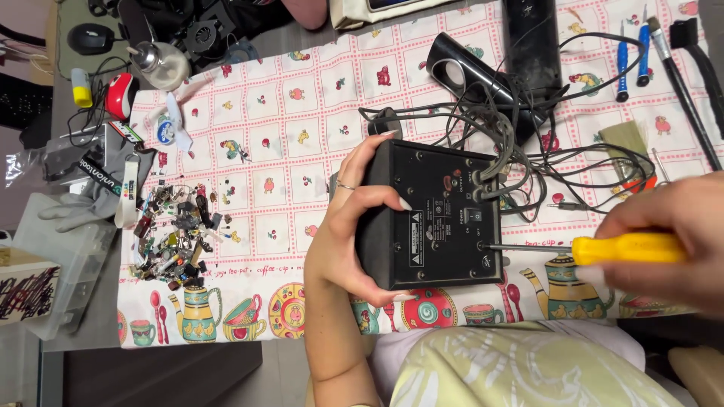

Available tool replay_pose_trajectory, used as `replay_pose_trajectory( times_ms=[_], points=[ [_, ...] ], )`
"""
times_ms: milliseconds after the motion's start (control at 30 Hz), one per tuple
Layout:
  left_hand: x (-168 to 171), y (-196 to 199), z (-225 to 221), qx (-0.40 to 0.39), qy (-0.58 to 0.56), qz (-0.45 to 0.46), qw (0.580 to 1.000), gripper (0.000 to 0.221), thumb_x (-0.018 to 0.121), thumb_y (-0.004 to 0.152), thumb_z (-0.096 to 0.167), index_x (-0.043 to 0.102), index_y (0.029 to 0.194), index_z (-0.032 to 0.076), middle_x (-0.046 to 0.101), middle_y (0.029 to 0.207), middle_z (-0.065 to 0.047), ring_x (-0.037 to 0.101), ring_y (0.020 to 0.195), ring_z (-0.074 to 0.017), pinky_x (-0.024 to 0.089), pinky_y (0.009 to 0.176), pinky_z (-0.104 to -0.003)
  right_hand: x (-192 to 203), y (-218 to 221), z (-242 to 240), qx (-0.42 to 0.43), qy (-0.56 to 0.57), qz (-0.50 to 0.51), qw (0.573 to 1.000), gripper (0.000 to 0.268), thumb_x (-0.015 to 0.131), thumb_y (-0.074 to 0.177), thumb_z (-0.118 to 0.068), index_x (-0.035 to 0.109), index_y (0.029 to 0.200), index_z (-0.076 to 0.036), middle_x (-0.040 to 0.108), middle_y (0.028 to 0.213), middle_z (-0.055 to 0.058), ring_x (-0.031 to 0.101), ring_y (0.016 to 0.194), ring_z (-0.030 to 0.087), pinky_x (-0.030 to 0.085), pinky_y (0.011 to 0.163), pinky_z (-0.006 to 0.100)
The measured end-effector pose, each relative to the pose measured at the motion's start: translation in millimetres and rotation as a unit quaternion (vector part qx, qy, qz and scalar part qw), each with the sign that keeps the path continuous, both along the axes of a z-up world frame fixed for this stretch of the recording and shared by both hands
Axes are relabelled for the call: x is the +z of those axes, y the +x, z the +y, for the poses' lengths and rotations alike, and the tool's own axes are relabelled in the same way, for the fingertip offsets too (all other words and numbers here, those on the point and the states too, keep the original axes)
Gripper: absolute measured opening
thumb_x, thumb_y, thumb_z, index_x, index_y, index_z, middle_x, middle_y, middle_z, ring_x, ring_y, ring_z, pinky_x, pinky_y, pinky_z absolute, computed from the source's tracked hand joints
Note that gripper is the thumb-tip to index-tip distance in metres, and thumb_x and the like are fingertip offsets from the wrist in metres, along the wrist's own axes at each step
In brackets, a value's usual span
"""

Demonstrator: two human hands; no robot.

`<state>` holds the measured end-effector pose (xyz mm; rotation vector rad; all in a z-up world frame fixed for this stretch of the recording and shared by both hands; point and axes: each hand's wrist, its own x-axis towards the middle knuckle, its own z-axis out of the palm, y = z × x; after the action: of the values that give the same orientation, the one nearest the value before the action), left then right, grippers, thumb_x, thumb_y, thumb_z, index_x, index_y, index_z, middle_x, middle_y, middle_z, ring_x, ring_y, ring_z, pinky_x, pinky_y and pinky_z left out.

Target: Using a manual screwdriver to remove several screws from the back panel of an electronic device

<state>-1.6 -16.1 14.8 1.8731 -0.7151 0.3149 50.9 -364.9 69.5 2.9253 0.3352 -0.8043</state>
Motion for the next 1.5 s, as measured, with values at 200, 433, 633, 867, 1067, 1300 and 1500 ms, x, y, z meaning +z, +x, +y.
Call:
replay_pose_trajectory(
  times_ms=[200,433,633,867,1067,1300,1500],
  points=[
    [-1.1,-1.1,0.9,0.002,-0.009,-0.001,1.000,0.072,0.072,0.071,0.066,0.051,0.121,0.019,0.030,0.158,-0.032,0.032,0.154,-0.0485,0.024,0.129,-0.061,0.6,4.9,3.1,-0.251,0.161,0.197,0.934,0.053,0.092,0.085,-0.036,0.092,0.056,0.010,0.048,0.046,0.018,0.044,0.039,0.028,0.037,0.042,0.035],
    [0.6,-0.6,-2.7,0.004,0.002,-0.001,1.000,0.074,0.077,0.066,0.060,0.052,0.121,0.017,0.030,0.159,-0.032,0.033,0.154,-0.0491,0.025,0.129,-0.062,-3.5,7.7,1.6,-0.110,0.032,0.154,0.981,0.046,0.067,0.083,-0.052,0.069,0.062,-0.011,0.059,0.042,0.009,0.053,0.043,0.019,0.058,0.060,0.030],
    [0.3,1.1,-5.9,-0.001,0.015,0.005,1.000,0.076,0.079,0.064,0.058,0.054,0.122,0.017,0.029,0.160,-0.032,0.032,0.155,-0.0498,0.022,0.130,-0.063,-39.0,-18.5,-40.8,0.182,-0.045,-0.055,0.981,0.039,0.042,0.081,-0.079,0.054,0.077,-0.042,0.059,0.052,-0.007,0.060,0.049,0.020,0.052,0.058,0.027],
    [6.1,5.1,-10.5,-0.014,0.041,-0.007,0.999,0.076,0.084,0.065,0.054,0.052,0.123,0.017,0.028,0.159,-0.029,0.033,0.153,-0.0506,0.023,0.129,-0.064,-71.0,-75.9,-34.9,0.331,-0.005,-0.493,0.805,0.023,0.049,0.100,0.001,0.069,0.112,-0.005,0.056,0.092,0.023,0.050,0.070,0.039,0.045,0.067,0.049],
    [9.1,7.3,-18.3,-0.023,0.076,-0.006,0.997,0.076,0.085,0.067,0.055,0.052,0.124,0.017,0.026,0.161,-0.027,0.033,0.152,-0.0496,0.024,0.129,-0.062,-44.1,-75.9,-23.9,0.439,0.021,-0.428,0.790,0.046,0.041,0.093,-0.021,0.072,0.117,0.003,0.062,0.082,0.024,0.051,0.066,0.037,0.038,0.052,0.046],
    [5.4,7.1,-12.6,-0.025,0.063,-0.012,0.998,0.077,0.083,0.066,0.056,0.052,0.125,0.018,0.027,0.161,-0.029,0.033,0.153,-0.0503,0.023,0.128,-0.063,-40.1,-24.3,-33.4,0.136,0.188,-0.164,0.959,0.046,0.074,0.063,-0.062,0.071,0.102,-0.038,0.074,0.090,-0.011,0.073,0.089,0.021,0.056,0.085,0.040],
    [-0.1,5.8,-5.2,-0.013,0.041,-0.020,0.999,0.077,0.078,0.066,0.059,0.052,0.124,0.016,0.030,0.159,-0.031,0.033,0.153,-0.0501,0.025,0.127,-0.063,40.2,-9.2,31.3,-0.373,0.152,0.167,0.900,0.023,0.095,0.079,0.000,0.096,0.102,-0.003,0.072,0.063,0.033,0.065,0.052,0.040,0.051,0.027,0.051]
  ],
)
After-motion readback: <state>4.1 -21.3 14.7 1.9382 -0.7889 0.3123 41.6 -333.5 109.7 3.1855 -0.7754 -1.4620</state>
